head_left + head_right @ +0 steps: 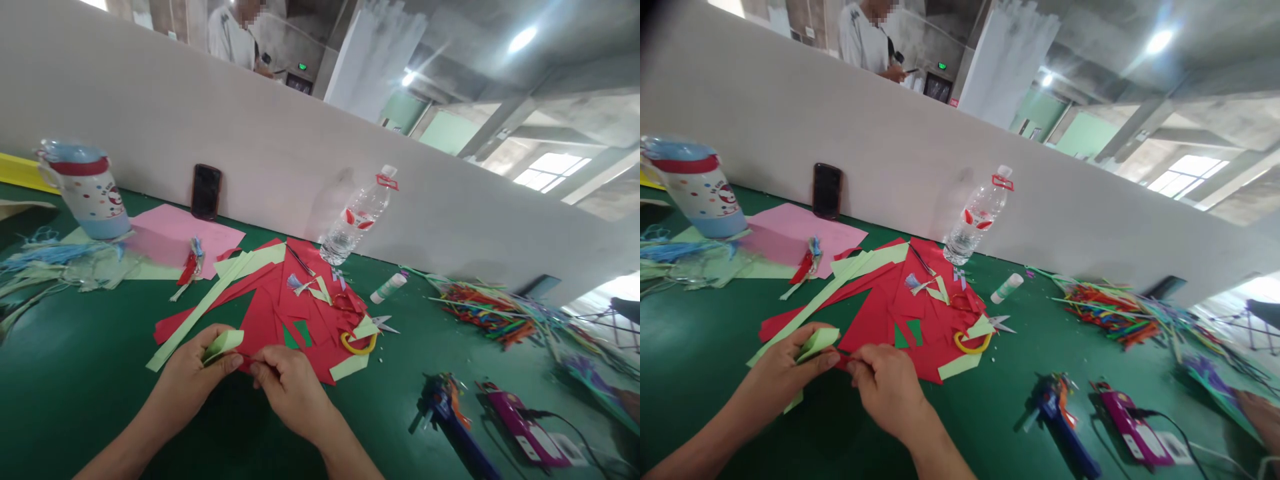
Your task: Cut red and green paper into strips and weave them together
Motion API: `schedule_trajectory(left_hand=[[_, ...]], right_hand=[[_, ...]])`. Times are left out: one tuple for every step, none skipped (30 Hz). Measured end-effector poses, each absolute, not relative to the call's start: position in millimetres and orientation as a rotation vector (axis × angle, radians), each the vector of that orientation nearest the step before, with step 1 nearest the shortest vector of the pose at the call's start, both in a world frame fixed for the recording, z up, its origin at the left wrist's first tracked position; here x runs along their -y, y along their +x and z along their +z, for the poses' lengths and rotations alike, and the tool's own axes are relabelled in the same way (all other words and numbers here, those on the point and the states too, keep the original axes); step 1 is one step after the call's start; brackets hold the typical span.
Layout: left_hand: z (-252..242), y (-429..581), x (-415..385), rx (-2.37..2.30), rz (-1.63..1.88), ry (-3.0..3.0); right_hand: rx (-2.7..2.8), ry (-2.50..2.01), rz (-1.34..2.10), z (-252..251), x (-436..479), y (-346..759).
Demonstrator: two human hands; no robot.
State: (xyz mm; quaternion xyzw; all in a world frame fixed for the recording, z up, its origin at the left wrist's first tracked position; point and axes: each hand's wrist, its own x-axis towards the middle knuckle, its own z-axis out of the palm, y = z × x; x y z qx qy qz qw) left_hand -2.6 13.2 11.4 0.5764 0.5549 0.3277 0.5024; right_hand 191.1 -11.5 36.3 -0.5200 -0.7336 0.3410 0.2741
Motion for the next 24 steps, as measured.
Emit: schedule_trajectory(left_hand=[[11, -3, -13, -1.324, 0.798, 1.379], [10, -3, -12, -1.303, 0.808, 1.351], [11, -2, -12, -1.279, 0.82, 1.309], [11, -2, -11, -1.245, 0.825, 1.257], [13, -2, -10, -1.201, 0.82, 1.203], [15, -1, -9, -1.154, 0.809, 1.158], [16, -1, -8, -1.104, 0.79, 1.127], [19, 0, -7, -1.058, 0.766, 1.116], [20, 0, -6, -1.024, 0.74, 1.122], [22, 0, -6, -1.001, 0.713, 1.137], [22, 1, -5, -0.988, 0.687, 1.155], [22, 1, -5, -0.979, 0.665, 1.17], [22, 2, -5, -0.969, 0.646, 1.179], [20, 2, -6, -0.959, 0.634, 1.179], [19, 3, -6, -0.953, 0.621, 1.176], [17, 4, -6, -0.949, 0.605, 1.176], [15, 4, -6, -0.95, 0.586, 1.18], [14, 5, -6, -0.953, 0.569, 1.189], [13, 6, -6, -0.955, 0.551, 1.201], [12, 7, -6, -0.956, 0.536, 1.212], [11, 8, -6, -0.954, 0.527, 1.22], [11, 9, -5, -0.95, 0.521, 1.223], [11, 10, -4, -0.949, 0.512, 1.226], [11, 10, -4, -0.948, 0.501, 1.227]], right_hand=[[1.964, -1.413, 0.927, 37, 11, 192], [1.948, -1.429, 0.932, 37, 10, 194], [1.917, -1.443, 0.935, 38, 10, 196], [1.873, -1.457, 0.941, 38, 9, 197], [1.817, -1.466, 0.952, 37, 8, 199], [1.756, -1.465, 0.964, 36, 7, 201], [1.699, -1.452, 0.974, 35, 5, 203], [1.65, -1.432, 0.978, 34, 4, 204], [1.609, -1.409, 0.974, 33, 3, 206], [1.577, -1.386, 0.968, 31, 2, 206], [1.551, -1.367, 0.965, 30, 1, 207], [1.533, -1.357, 0.971, 29, 1, 207], [1.519, -1.356, 0.989, 28, 1, 207], [1.509, -1.363, 1.018, 27, 1, 206], [1.508, -1.373, 1.048, 27, 2, 206], [1.513, -1.38, 1.072, 28, 3, 204], [1.525, -1.382, 1.089, 29, 4, 203], [1.542, -1.377, 1.094, 30, 6, 201], [1.561, -1.368, 1.09, 32, 7, 198], [1.574, -1.358, 1.078, 34, 9, 196], [1.578, -1.351, 1.065, 35, 10, 193], [1.573, -1.347, 1.054, 36, 10, 191], [1.558, -1.347, 1.041, 36, 10, 189], [1.534, -1.35, 1.029, 37, 10, 189]])
